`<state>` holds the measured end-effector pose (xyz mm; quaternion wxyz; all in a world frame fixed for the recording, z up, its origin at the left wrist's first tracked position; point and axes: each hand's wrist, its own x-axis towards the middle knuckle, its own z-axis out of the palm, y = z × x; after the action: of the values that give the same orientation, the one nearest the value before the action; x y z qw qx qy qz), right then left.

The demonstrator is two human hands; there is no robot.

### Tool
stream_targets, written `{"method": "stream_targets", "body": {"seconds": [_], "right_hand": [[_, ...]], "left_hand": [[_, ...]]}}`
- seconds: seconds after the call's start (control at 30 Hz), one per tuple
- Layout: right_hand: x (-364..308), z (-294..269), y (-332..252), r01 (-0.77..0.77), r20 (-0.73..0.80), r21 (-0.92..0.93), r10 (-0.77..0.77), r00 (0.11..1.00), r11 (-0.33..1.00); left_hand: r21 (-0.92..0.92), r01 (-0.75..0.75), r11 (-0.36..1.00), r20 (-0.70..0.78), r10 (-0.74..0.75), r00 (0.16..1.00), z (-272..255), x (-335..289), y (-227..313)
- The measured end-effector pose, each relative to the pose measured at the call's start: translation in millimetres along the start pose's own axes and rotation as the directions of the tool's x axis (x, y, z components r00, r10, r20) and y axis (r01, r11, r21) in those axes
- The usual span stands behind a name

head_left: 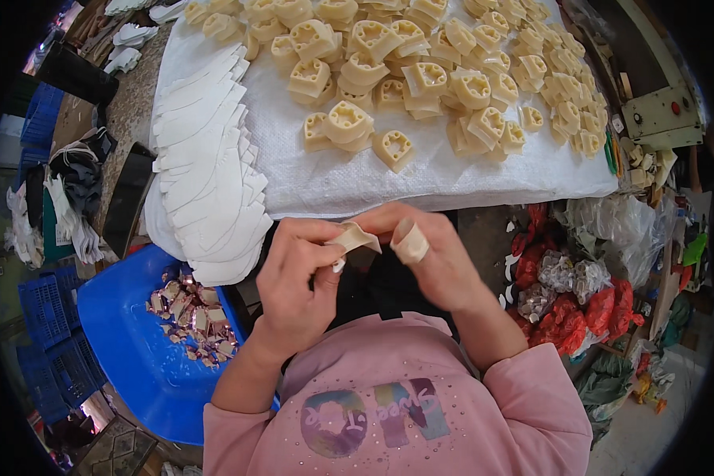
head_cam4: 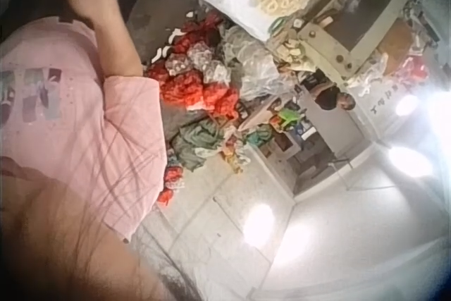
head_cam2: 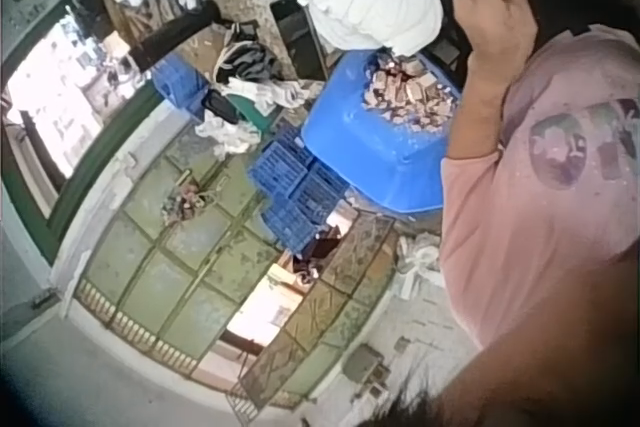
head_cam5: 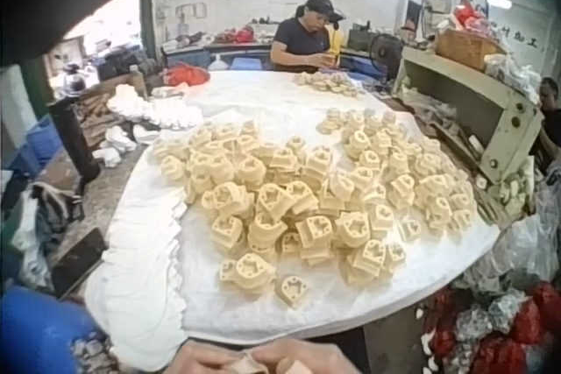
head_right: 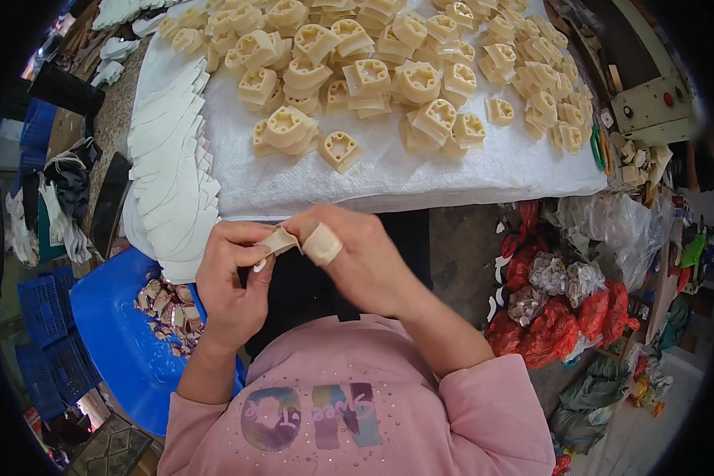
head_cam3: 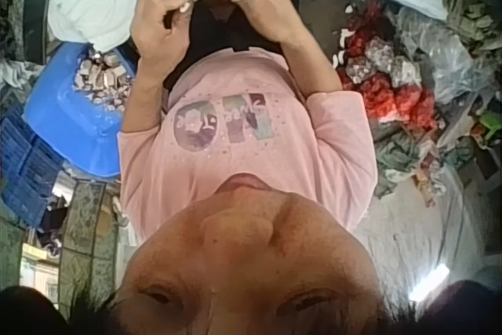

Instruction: The recorder is inserting white plastic inserts into yellow plastic molds for shoe components.

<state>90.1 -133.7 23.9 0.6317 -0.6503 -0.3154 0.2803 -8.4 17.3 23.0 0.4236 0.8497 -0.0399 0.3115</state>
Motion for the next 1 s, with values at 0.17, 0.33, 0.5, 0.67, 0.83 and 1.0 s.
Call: {"method": "stream_targets", "body": {"seconds": [0.17, 0.33, 0.5, 0.67, 0.83, 1.0], "right_hand": [[9, -19, 12, -0.266, 0.225, 0.363, 0.193, 0.955, 0.893], [16, -17, 3, -0.282, 0.259, 0.342, 0.199, 0.945, 0.896], [17, -4, 17, -0.217, 0.084, 0.248, 0.202, 0.976, 0.944], [16, 2, 20, 0.025, -0.089, 0.268, -0.001, 0.996, 0.963], [11, -4, 20, 0.231, 0.014, 0.041, -0.232, 0.973, 0.972], [12, 4, 17, 0.207, -0.108, -0.093, -0.216, 0.97, 0.974]], "left_hand": [[-0.432, 0.168, 0.886, 0.076, -0.15, 0.986, 3, -4, -2], [-0.214, 0.007, 0.977, 0.105, 0.016, 0.994, 2, -1, 3], [-0.325, 0.199, 0.924, 0.029, -0.201, 0.979, 10, -9, -3], [-0.618, 0.438, 0.653, -0.024, -0.572, 0.82, 16, -2, 13], [-0.636, 0.459, 0.62, 0.021, -0.581, 0.814, 19, -3, 8], [-0.598, 0.443, 0.667, 0.016, -0.543, 0.839, 25, -3, 9]]}}
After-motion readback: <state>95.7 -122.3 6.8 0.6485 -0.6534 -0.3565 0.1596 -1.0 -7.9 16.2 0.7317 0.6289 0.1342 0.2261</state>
